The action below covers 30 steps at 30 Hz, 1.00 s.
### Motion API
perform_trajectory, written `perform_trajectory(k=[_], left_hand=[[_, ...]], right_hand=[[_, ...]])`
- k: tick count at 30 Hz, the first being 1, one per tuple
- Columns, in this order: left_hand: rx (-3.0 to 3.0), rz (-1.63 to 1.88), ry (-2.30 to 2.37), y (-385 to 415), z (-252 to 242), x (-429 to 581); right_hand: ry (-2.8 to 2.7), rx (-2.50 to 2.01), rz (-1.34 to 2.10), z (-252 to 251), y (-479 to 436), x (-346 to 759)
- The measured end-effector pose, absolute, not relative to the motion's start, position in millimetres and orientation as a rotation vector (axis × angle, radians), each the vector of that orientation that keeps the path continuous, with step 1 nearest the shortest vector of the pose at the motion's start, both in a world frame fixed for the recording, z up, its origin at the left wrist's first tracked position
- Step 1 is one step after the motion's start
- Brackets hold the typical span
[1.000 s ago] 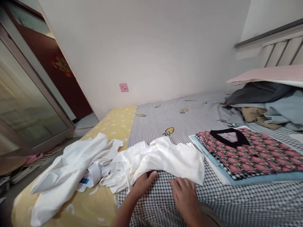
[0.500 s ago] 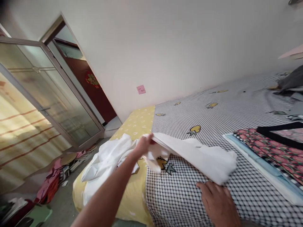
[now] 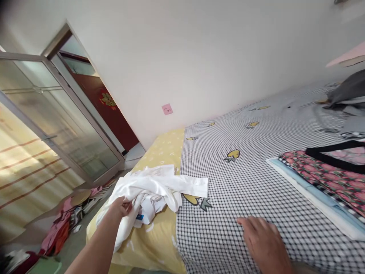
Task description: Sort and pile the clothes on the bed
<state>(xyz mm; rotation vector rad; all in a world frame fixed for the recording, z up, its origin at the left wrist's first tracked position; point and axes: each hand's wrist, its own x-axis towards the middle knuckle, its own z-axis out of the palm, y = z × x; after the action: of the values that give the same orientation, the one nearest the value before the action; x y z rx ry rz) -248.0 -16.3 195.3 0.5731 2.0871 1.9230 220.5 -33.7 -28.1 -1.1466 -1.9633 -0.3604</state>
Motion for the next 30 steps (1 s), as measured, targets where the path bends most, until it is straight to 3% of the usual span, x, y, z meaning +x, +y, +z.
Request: perform_trajectory(k=[6, 11, 15, 17, 20, 24, 30], left_hand=[[0.615, 1.745, 2.385, -48, 139, -248], [1.391, 1.659, 2.321, -67, 103, -179], [2.704, 0.972, 1.772, -59, 82, -100], [2.983, 0.628, 1.620, -47, 75, -71], [2.736, 0.447, 1.762, -26, 67, -48], [2.097, 0.642, 1.915, -5, 54, -42], [1.697, 0.965, 1.909, 31, 64, -50]], right_hand=[[-1.932, -1.173, -0.348, -20, -36, 217], [-1.935, -1.179, -0.337, -15, -39, 216], [-1.951, -1.190, -0.333, -16, -39, 217], [-1.959, -1.198, -0.325, -16, -39, 217], [-1.959, -1.219, -0.303, -17, -40, 217], [-1.943, -1.239, -0.284, -16, -41, 215], [-1.914, -1.255, -0.286, -13, -41, 212]])
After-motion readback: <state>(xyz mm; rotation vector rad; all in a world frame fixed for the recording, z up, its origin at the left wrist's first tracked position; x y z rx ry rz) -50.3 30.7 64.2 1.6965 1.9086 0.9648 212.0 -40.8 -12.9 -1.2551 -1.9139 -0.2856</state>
